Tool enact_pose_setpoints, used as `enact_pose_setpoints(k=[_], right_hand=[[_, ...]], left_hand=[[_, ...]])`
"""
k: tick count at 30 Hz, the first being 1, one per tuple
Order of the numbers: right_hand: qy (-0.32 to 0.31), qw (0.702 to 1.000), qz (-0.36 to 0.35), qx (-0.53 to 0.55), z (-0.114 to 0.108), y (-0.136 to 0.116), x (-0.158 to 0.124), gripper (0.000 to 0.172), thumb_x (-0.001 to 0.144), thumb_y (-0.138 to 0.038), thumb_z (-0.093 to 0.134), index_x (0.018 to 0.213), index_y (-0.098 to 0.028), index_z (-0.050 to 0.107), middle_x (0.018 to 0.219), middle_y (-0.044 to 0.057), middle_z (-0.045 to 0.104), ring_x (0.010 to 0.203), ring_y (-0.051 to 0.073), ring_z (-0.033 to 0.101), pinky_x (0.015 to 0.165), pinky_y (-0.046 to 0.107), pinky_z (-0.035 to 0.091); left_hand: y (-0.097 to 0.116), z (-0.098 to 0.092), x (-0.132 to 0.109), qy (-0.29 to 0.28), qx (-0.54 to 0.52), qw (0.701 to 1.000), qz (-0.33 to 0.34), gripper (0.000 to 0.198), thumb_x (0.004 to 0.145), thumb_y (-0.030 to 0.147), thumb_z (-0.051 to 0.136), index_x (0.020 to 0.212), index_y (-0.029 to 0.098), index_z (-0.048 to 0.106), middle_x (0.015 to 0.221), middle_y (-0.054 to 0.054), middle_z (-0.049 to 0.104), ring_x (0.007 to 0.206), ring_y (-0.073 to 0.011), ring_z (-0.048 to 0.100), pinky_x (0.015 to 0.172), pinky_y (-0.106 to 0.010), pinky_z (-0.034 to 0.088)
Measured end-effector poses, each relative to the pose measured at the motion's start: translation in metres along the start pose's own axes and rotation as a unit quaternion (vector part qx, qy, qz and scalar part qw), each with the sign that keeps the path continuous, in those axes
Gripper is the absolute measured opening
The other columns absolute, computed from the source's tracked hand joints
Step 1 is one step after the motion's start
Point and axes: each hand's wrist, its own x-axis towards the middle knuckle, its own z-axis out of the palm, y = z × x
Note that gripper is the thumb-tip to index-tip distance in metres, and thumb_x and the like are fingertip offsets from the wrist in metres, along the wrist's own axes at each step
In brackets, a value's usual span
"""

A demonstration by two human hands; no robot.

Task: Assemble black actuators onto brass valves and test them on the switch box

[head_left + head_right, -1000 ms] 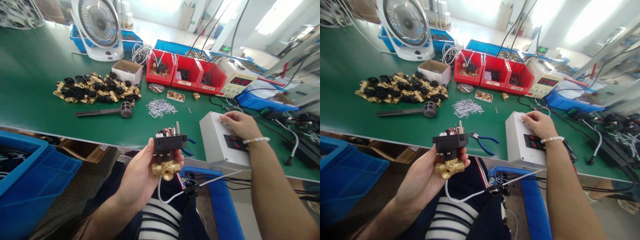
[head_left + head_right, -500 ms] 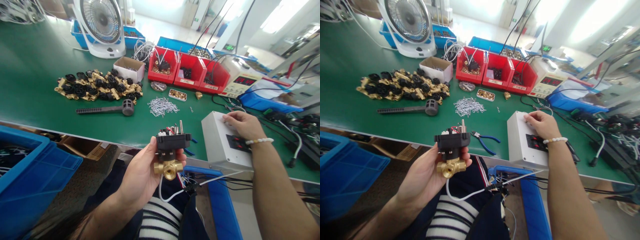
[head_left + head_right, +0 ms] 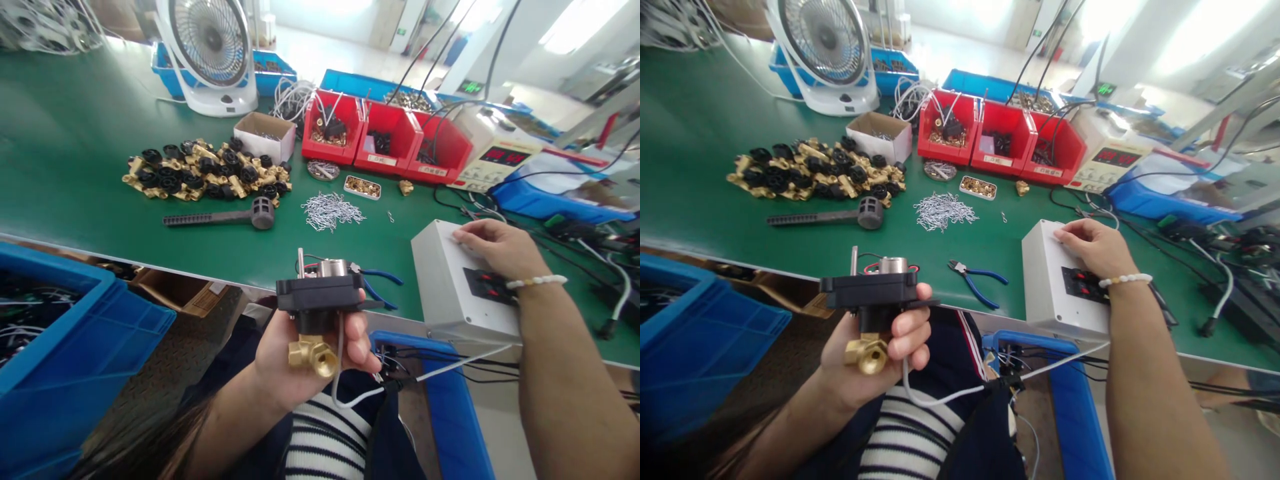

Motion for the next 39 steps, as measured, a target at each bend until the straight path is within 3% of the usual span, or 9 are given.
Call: enact_pose_setpoints(k=[8, 13, 19, 25, 31, 35, 39], right_hand=[[-0.012, 0.999, 0.039, -0.036, -0.001, -0.013, -0.003, 0.011, 0.071, -0.028, 0.073, 0.078, -0.019, 0.069, 0.072, 0.002, 0.063, 0.065, 0.015, 0.05, 0.067, 0.03, 0.038], [0.01, 0.997, 0.036, -0.064, 0.001, -0.018, -0.002, 0.004, 0.079, -0.015, 0.071, 0.083, -0.015, 0.071, 0.073, 0.002, 0.065, 0.065, 0.013, 0.051, 0.068, 0.028, 0.037], [0.013, 0.998, 0.04, -0.052, 0.002, -0.012, 0.0, 0.008, 0.085, -0.016, 0.068, 0.09, -0.012, 0.072, 0.069, 0.002, 0.064, 0.058, 0.01, 0.048, 0.065, 0.027, 0.037], [0.018, 0.998, 0.04, -0.047, 0.002, -0.013, -0.001, 0.007, 0.084, -0.016, 0.07, 0.089, -0.012, 0.072, 0.071, 0.005, 0.066, 0.058, 0.01, 0.049, 0.066, 0.029, 0.038], [0.015, 0.999, 0.026, -0.025, 0.001, -0.014, 0.0, 0.003, 0.082, -0.014, 0.069, 0.081, -0.012, 0.071, 0.069, 0.006, 0.067, 0.055, 0.009, 0.047, 0.064, 0.031, 0.036], [0.015, 1.0, 0.011, 0.006, 0.0, -0.013, 0.0, 0.006, 0.081, -0.013, 0.068, 0.076, -0.013, 0.067, 0.064, 0.003, 0.064, 0.055, 0.01, 0.047, 0.064, 0.03, 0.035], [0.002, 0.999, -0.027, 0.032, -0.001, -0.013, -0.007, 0.009, 0.08, -0.017, 0.066, 0.072, -0.014, 0.065, 0.067, 0.001, 0.066, 0.059, 0.011, 0.051, 0.068, 0.028, 0.041]], left_hand=[[-0.002, 0.001, 0.0, -0.014, 0.029, 0.999, -0.009, 0.024, 0.086, 0.033, 0.068, 0.089, 0.009, 0.071, 0.062, -0.004, 0.065, 0.05, -0.0123, 0.065, 0.06, -0.026, 0.06], [-0.004, -0.005, 0.0, -0.071, 0.009, 0.997, -0.02, 0.037, 0.078, 0.041, 0.077, 0.092, 0.008, 0.071, 0.067, -0.004, 0.069, 0.057, -0.0126, 0.068, 0.066, -0.026, 0.061], [-0.005, -0.009, 0.003, -0.075, -0.002, 0.997, -0.02, 0.033, 0.079, 0.035, 0.075, 0.098, 0.008, 0.073, 0.07, -0.004, 0.071, 0.061, -0.0142, 0.071, 0.068, -0.026, 0.06], [-0.005, -0.009, 0.004, -0.051, 0.028, 0.998, -0.014, 0.039, 0.069, 0.041, 0.082, 0.093, 0.012, 0.075, 0.068, -0.003, 0.07, 0.057, -0.0146, 0.067, 0.063, -0.028, 0.059], [-0.005, -0.009, 0.005, -0.053, 0.014, 0.998, -0.005, 0.035, 0.078, 0.033, 0.074, 0.1, 0.006, 0.073, 0.071, -0.005, 0.071, 0.061, -0.014, 0.069, 0.067, -0.026, 0.06], [-0.003, -0.002, 0.001, -0.024, 0.039, 0.999, 0.009, 0.027, 0.082, 0.026, 0.068, 0.1, 0.007, 0.075, 0.075, -0.006, 0.074, 0.066, -0.0158, 0.072, 0.069, -0.027, 0.062], [0.0, 0.002, -0.011, 0.077, 0.092, 0.993, 0.013, 0.024, 0.089, 0.033, 0.066, 0.102, 0.016, 0.076, 0.103, -0.011, 0.078, 0.089, -0.0226, 0.075, 0.081, -0.036, 0.064]])
